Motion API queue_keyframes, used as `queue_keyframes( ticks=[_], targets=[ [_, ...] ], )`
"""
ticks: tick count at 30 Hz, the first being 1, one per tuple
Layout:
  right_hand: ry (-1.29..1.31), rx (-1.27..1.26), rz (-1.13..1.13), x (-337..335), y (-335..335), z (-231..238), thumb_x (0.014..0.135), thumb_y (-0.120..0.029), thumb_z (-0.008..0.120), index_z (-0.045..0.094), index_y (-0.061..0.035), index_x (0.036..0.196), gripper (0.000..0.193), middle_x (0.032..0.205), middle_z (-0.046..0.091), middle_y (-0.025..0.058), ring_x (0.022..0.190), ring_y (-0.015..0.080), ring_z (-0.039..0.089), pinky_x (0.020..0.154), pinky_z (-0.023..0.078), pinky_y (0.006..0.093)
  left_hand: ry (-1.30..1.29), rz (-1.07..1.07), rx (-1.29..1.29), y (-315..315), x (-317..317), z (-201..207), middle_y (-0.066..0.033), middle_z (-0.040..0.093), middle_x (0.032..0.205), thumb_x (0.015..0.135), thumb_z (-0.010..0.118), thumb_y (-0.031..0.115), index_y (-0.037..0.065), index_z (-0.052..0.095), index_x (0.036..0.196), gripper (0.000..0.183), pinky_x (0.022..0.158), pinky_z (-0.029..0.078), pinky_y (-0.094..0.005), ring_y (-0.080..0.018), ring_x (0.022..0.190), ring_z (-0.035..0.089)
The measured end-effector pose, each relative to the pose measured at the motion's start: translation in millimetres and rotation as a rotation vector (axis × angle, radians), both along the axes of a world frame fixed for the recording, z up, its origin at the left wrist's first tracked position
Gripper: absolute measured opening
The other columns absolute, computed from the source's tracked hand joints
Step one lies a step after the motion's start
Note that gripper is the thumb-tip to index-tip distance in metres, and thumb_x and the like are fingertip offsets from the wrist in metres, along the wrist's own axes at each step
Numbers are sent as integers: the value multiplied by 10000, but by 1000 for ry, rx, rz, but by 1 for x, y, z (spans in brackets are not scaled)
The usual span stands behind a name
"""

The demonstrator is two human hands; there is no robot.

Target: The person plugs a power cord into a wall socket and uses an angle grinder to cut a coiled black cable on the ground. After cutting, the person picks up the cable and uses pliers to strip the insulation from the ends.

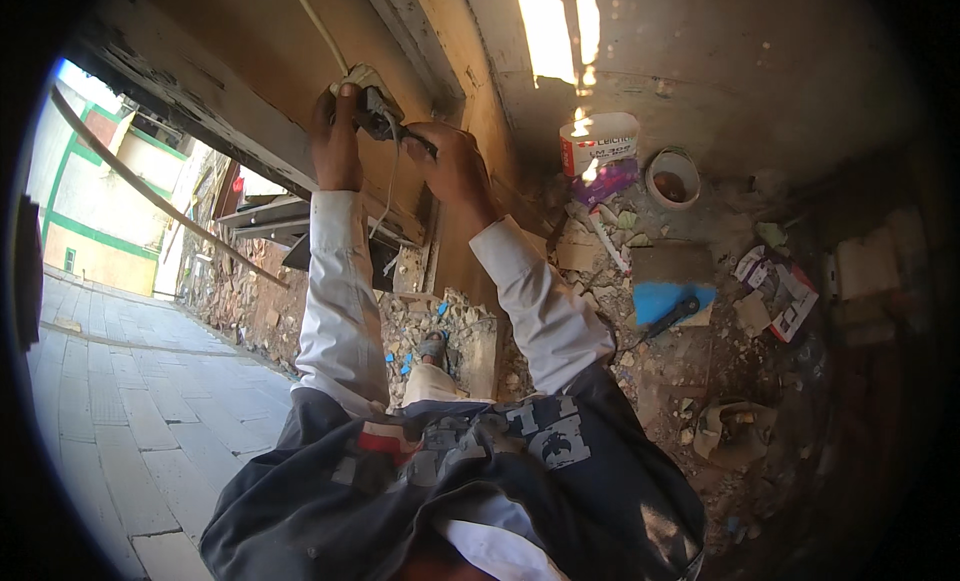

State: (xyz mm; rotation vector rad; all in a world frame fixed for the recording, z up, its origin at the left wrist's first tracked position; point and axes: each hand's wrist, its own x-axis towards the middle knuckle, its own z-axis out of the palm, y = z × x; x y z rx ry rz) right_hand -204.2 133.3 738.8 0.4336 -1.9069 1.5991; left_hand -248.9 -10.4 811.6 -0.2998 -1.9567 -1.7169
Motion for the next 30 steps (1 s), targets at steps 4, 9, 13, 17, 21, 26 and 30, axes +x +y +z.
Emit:
queue_keyframes(
  ticks=[4,9,13,17,21,26,30],
  targets=[
    [38,102,-130,28,8,16,876,-107,702,699,-21,1085,226,970,698,162,879,348,681,761,534,403,-67,-49,-74,-11,10,1,-47,655,900,982,647,393,-10,648,1143,433,691,442,-244,-100,800,574],
    [54,387,-315,49,15,33,847,-68,720,688,-26,1060,219,912,668,147,832,347,667,728,536,414,-29,-144,13,10,35,16,-9,641,812,964,700,317,-47,650,1057,379,664,427,-218,-69,727,527],
    [137,430,-300,58,18,40,837,-77,718,674,-40,1002,175,857,632,137,810,347,653,702,526,436,-78,-188,27,13,46,25,-42,687,881,958,714,297,-71,651,1074,390,687,455,-219,-63,782,571],
    [107,474,-314,67,19,50,837,-83,717,659,-43,968,149,840,623,131,807,344,653,691,527,439,-144,-257,72,10,42,21,-59,701,920,958,714,292,-71,657,1079,387,713,470,-220,-71,817,592],
    [114,507,-333,71,24,50,833,-83,719,654,-48,953,141,834,622,128,795,343,653,675,532,435,-105,-278,66,17,51,20,-58,695,943,961,707,313,-60,659,1114,406,721,472,-230,-88,828,596],
    [164,531,-294,75,22,55,833,-93,724,653,-40,926,129,829,620,132,756,351,646,654,528,435,-204,-339,231,20,56,16,-65,688,1022,971,678,377,-48,635,1211,490,770,500,-253,-121,882,623],
    [184,482,-296,72,15,49,826,-83,730,646,-31,905,126,811,612,136,741,358,641,642,521,440,-281,-385,265,14,62,10,-67,681,1057,980,656,406,-43,617,1249,525,806,505,-254,-130,917,625]
  ],
)
